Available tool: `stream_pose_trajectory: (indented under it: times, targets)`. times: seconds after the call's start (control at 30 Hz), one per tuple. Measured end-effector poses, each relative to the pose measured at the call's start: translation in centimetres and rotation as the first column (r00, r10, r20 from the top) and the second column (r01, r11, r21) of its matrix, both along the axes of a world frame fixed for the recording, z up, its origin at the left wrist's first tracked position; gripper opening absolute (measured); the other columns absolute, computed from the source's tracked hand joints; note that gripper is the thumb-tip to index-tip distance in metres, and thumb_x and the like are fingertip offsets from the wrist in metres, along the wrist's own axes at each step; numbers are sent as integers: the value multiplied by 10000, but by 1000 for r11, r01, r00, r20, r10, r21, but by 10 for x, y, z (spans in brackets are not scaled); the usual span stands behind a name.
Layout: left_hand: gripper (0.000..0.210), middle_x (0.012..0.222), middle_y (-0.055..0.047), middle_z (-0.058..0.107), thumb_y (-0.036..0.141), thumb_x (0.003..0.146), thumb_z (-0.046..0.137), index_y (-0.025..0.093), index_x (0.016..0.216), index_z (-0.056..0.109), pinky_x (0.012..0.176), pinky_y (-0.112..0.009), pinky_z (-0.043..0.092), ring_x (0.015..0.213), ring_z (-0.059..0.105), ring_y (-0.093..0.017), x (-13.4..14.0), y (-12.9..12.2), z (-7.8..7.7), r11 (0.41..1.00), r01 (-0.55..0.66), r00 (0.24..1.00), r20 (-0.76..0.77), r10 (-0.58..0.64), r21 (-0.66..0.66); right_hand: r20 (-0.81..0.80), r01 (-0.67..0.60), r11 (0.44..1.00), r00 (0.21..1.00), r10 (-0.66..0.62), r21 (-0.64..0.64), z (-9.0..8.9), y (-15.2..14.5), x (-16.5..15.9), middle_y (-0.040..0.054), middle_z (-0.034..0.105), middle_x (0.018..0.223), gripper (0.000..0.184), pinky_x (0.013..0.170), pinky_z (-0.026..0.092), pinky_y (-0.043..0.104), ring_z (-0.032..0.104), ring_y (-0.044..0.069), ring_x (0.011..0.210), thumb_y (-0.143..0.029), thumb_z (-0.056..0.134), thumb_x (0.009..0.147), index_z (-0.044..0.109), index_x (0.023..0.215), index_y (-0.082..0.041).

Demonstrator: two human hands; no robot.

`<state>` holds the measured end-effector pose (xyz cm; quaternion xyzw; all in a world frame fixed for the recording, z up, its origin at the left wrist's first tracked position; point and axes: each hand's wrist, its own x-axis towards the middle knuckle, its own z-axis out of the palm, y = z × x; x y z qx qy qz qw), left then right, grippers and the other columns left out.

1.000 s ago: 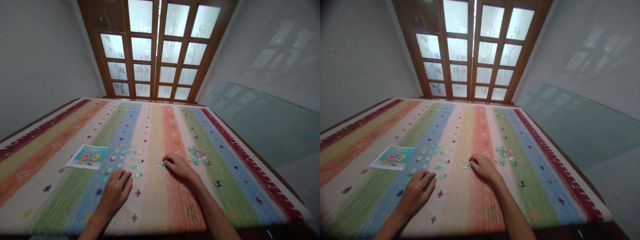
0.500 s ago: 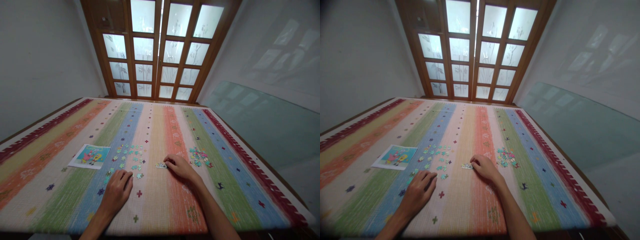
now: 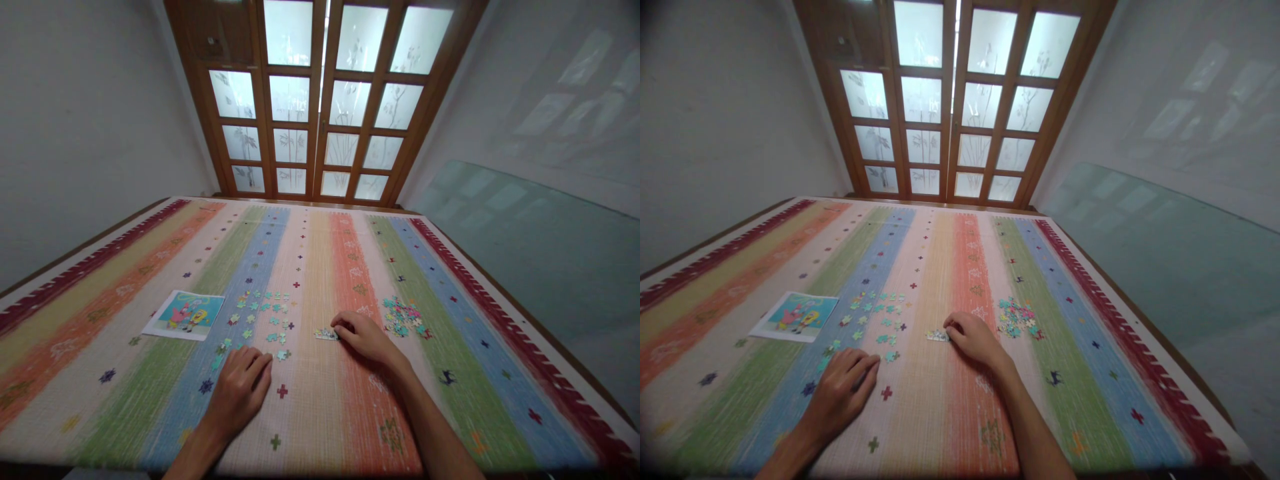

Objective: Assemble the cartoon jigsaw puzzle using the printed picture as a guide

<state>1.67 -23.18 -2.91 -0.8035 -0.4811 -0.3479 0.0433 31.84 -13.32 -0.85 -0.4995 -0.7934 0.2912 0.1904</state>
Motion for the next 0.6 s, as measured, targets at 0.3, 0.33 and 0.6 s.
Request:
stream_pose_trajectory:
  times: [0.3, 0.33, 0.6]
  targets:
    - [272, 930, -87, 709, 356, 943, 502, 202, 987, 722, 892, -432, 513, 933, 666, -288, -51, 72, 15, 957, -211, 977, -24, 210, -197, 26, 10, 1000, 1000, -10, -8, 1, 0, -1, 96, 762, 998, 188, 859, 490, 337, 690, 226, 936, -179, 559, 925, 738, 985, -182]
    - [296, 944, -96, 712, 384, 919, 507, 203, 990, 730, 911, -440, 514, 968, 666, -305, -58, 85, 17, 932, -256, 966, -31, 257, -257, 29, 13, 1000, 999, -13, -8, 1, 0, -1, 96, 762, 999, 188, 860, 488, 337, 690, 226, 939, -178, 560, 925, 738, 985, -181]
    - [320, 924, -117, 703, 379, 817, 539, 206, 962, 766, 935, -435, 506, 952, 652, -318, -76, 148, 25, 872, -289, 957, -83, 279, -394, 28, 12, 1000, 1000, -11, -19, 4, -1, -2, 98, 762, 1008, 181, 854, 483, 329, 687, 222, 937, -172, 561, 933, 733, 990, -171]
